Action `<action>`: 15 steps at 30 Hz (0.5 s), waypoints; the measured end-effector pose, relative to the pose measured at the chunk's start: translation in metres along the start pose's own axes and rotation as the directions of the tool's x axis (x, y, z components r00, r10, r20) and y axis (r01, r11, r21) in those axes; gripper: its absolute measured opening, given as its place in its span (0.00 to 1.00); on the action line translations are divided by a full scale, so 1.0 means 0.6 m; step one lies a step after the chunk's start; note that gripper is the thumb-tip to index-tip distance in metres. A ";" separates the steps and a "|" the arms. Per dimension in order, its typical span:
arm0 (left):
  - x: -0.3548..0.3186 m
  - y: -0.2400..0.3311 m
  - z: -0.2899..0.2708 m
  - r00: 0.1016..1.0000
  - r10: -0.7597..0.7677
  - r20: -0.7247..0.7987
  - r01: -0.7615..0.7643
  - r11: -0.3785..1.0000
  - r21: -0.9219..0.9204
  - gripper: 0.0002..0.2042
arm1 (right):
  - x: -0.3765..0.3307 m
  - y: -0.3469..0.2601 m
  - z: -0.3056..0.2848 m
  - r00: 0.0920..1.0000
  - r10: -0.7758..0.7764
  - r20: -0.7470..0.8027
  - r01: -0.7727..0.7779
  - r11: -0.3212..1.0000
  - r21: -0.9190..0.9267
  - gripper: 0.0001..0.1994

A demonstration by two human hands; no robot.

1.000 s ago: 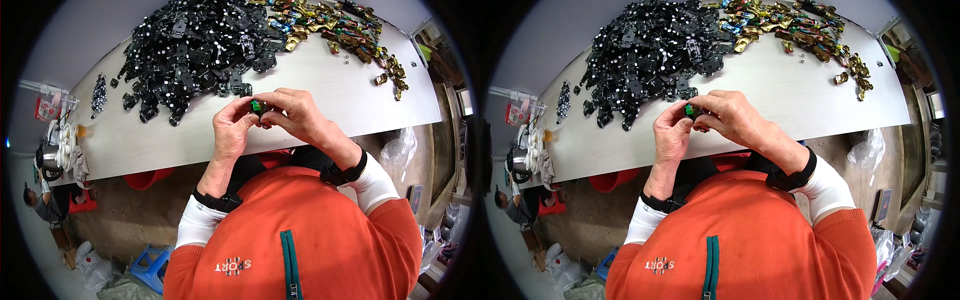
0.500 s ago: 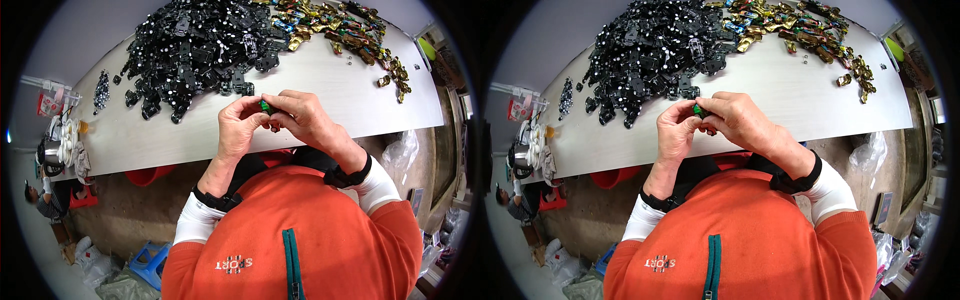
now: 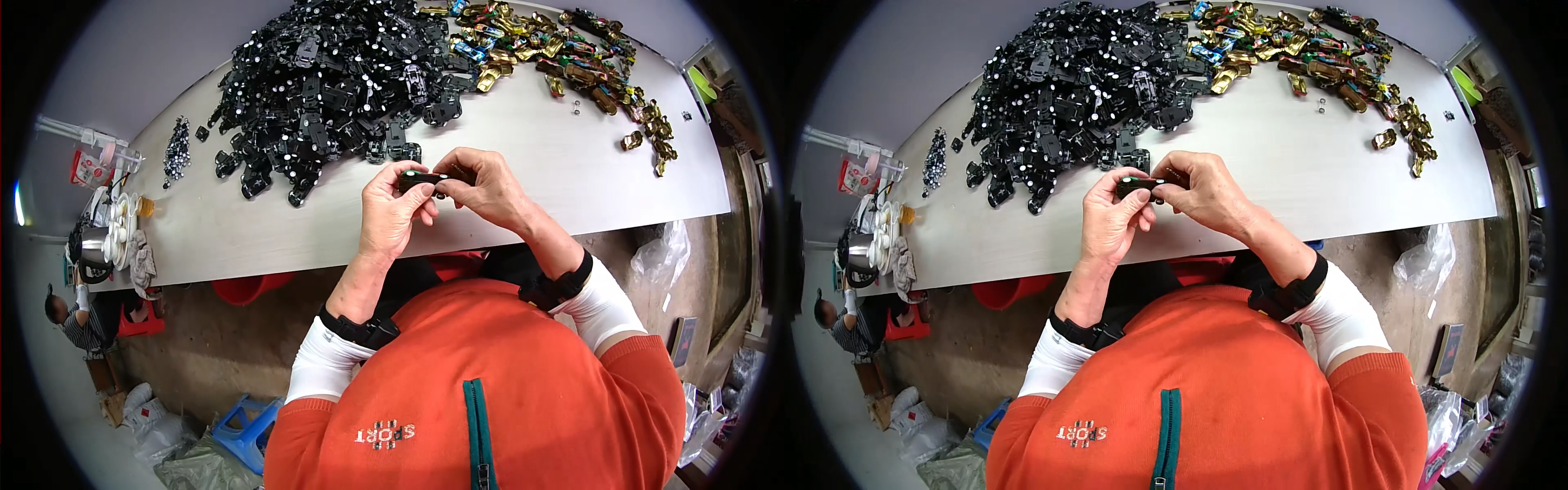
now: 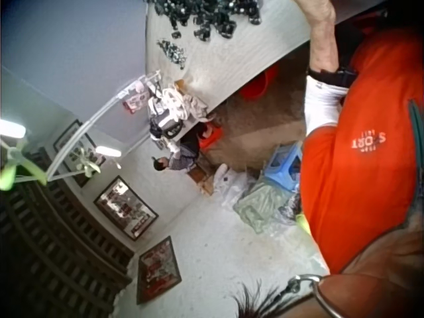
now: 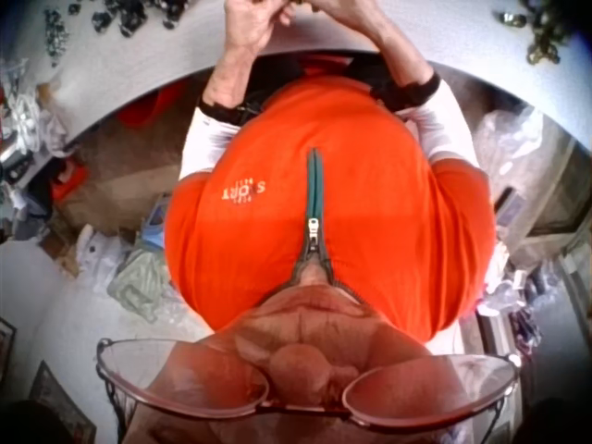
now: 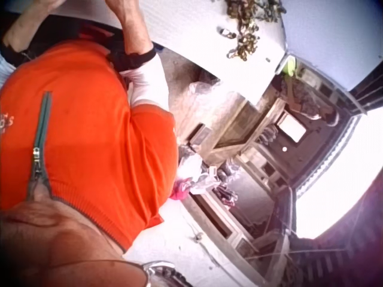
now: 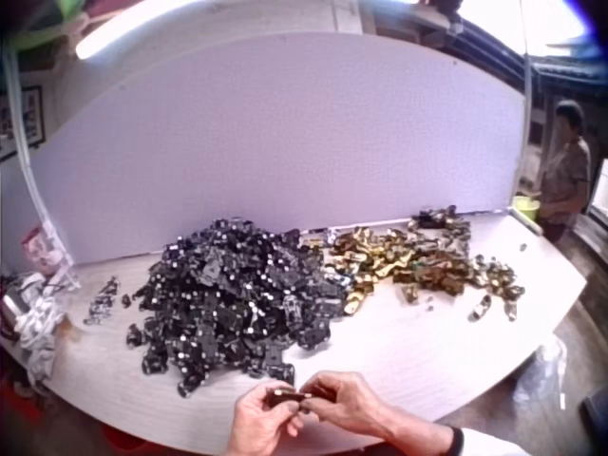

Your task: The person assembles small toy cars by hand at a table. They pick up a black chassis and a colored body, then press the two parts together to form a complete car. The process is repeated for multiple units, with the person handling the parts one at a time.

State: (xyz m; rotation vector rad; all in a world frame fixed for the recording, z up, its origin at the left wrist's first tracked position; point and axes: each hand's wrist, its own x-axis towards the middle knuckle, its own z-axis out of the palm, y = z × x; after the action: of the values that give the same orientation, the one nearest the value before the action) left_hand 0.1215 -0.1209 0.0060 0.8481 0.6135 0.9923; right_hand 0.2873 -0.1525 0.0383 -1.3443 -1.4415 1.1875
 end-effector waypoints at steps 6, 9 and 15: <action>-0.002 0.006 -0.053 0.997 -0.076 0.018 0.078 0.985 -0.157 0.06 | -0.005 0.013 -0.027 0.995 0.104 0.000 -0.104 0.993 -0.053 0.15; 0.000 -0.009 -0.064 0.991 -0.128 0.035 0.133 0.948 -0.288 0.06 | -0.018 0.016 -0.030 0.969 0.210 0.127 -0.236 0.939 0.249 0.12; 0.005 -0.023 -0.064 0.983 -0.182 0.031 0.181 0.923 -0.340 0.06 | -0.014 0.021 -0.020 0.991 0.094 0.095 -0.125 0.897 0.424 0.08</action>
State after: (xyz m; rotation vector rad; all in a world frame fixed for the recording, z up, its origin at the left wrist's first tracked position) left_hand 0.0992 -0.1096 -0.0265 0.4731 0.4919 0.8960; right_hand 0.3024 -0.1600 0.0290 -1.0903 -1.0738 1.5375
